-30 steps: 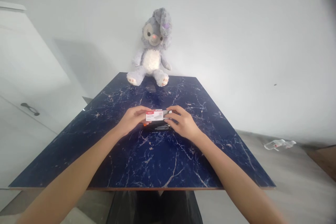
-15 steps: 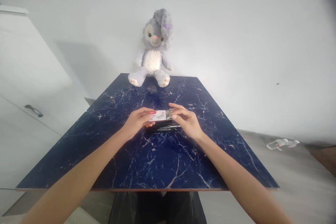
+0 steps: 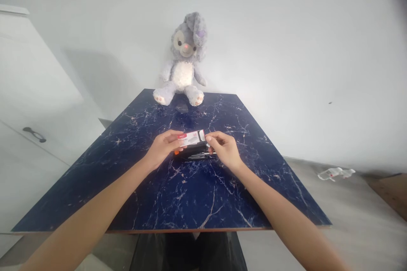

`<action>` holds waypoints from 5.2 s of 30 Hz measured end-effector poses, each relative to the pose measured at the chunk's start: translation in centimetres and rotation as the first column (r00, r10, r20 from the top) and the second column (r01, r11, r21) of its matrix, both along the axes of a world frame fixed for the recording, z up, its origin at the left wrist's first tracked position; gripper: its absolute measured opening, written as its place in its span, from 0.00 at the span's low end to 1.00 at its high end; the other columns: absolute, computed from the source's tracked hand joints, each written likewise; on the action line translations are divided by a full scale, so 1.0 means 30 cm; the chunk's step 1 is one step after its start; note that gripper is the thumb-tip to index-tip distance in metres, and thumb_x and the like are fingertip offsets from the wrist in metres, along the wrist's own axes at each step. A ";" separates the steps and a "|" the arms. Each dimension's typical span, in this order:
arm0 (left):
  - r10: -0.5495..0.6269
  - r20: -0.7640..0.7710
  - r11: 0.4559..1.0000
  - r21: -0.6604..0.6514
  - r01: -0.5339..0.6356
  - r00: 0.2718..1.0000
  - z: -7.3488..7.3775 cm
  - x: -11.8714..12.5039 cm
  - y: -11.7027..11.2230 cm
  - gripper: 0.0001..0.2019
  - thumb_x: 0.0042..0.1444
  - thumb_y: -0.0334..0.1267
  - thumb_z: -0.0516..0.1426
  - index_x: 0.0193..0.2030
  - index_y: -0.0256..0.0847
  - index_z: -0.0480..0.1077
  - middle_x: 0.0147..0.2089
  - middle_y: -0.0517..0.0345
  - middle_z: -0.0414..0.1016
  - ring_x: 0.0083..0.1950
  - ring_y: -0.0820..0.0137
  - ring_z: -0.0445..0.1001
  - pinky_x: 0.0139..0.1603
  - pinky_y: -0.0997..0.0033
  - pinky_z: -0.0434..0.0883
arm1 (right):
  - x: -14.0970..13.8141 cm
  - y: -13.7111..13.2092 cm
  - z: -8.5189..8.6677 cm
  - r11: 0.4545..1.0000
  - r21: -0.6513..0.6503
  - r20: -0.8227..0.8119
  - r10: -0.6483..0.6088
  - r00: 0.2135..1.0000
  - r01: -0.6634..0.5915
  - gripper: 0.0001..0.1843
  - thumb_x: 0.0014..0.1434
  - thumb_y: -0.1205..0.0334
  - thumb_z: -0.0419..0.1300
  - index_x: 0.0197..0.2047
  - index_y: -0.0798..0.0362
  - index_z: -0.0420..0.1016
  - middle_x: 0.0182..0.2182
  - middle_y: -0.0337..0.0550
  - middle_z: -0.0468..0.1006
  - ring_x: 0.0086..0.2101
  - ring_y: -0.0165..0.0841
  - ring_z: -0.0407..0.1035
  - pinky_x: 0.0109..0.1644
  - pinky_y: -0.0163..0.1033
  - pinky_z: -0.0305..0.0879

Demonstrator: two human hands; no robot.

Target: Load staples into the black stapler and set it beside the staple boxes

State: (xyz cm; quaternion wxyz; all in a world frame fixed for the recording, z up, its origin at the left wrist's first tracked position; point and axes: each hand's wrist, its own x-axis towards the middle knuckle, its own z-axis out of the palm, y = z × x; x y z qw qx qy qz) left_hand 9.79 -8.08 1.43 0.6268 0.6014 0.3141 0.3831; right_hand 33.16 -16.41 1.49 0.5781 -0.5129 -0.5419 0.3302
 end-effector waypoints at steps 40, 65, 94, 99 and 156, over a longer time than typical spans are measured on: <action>0.402 -0.441 0.540 0.822 0.181 0.803 -0.004 -0.043 0.029 0.16 0.67 0.45 0.53 0.37 0.40 0.79 0.33 0.57 0.82 0.29 0.72 0.74 0.31 0.73 0.63 | 0.186 0.010 -0.007 0.934 -0.313 0.499 0.315 0.807 -0.171 0.12 0.54 0.53 0.69 0.41 0.49 0.84 0.42 0.40 0.83 0.36 0.32 0.75 0.43 0.37 0.68; 0.363 -0.510 0.555 0.790 0.258 0.780 -0.004 -0.034 0.029 0.17 0.68 0.44 0.51 0.32 0.41 0.76 0.30 0.59 0.77 0.29 0.72 0.70 0.34 0.71 0.63 | 0.184 0.024 -0.036 0.918 -0.381 0.489 0.301 0.819 -0.110 0.12 0.54 0.52 0.69 0.38 0.49 0.82 0.35 0.38 0.84 0.33 0.33 0.76 0.38 0.36 0.67; -0.199 -0.590 0.848 0.296 0.439 0.782 0.025 -0.051 0.021 0.24 0.52 0.39 0.66 0.58 0.45 0.74 0.47 0.50 0.82 0.40 0.62 0.81 0.38 0.65 0.77 | 0.034 -0.072 0.036 0.965 -0.260 0.573 0.190 0.797 -0.043 0.42 0.53 0.70 0.56 0.72 0.48 0.57 0.49 0.45 0.83 0.39 0.38 0.80 0.47 0.41 0.72; -0.059 -0.615 0.822 0.417 0.388 0.786 0.021 -0.005 -0.026 0.28 0.51 0.37 0.66 0.61 0.47 0.72 0.44 0.55 0.80 0.35 0.66 0.78 0.32 0.70 0.73 | 0.070 -0.045 0.026 0.934 -0.330 0.424 0.276 0.862 -0.137 0.44 0.53 0.68 0.57 0.73 0.48 0.53 0.59 0.50 0.77 0.36 0.36 0.77 0.45 0.43 0.71; -0.140 -0.896 0.686 0.219 0.694 0.422 0.111 -0.184 0.060 0.37 0.48 0.39 0.66 0.67 0.57 0.67 0.74 0.57 0.59 0.69 0.51 0.63 0.62 0.58 0.67 | 0.023 -0.109 0.004 0.968 -0.251 0.556 0.167 0.815 -0.027 0.32 0.65 0.47 0.60 0.68 0.47 0.60 0.59 0.55 0.73 0.45 0.44 0.77 0.47 0.51 0.75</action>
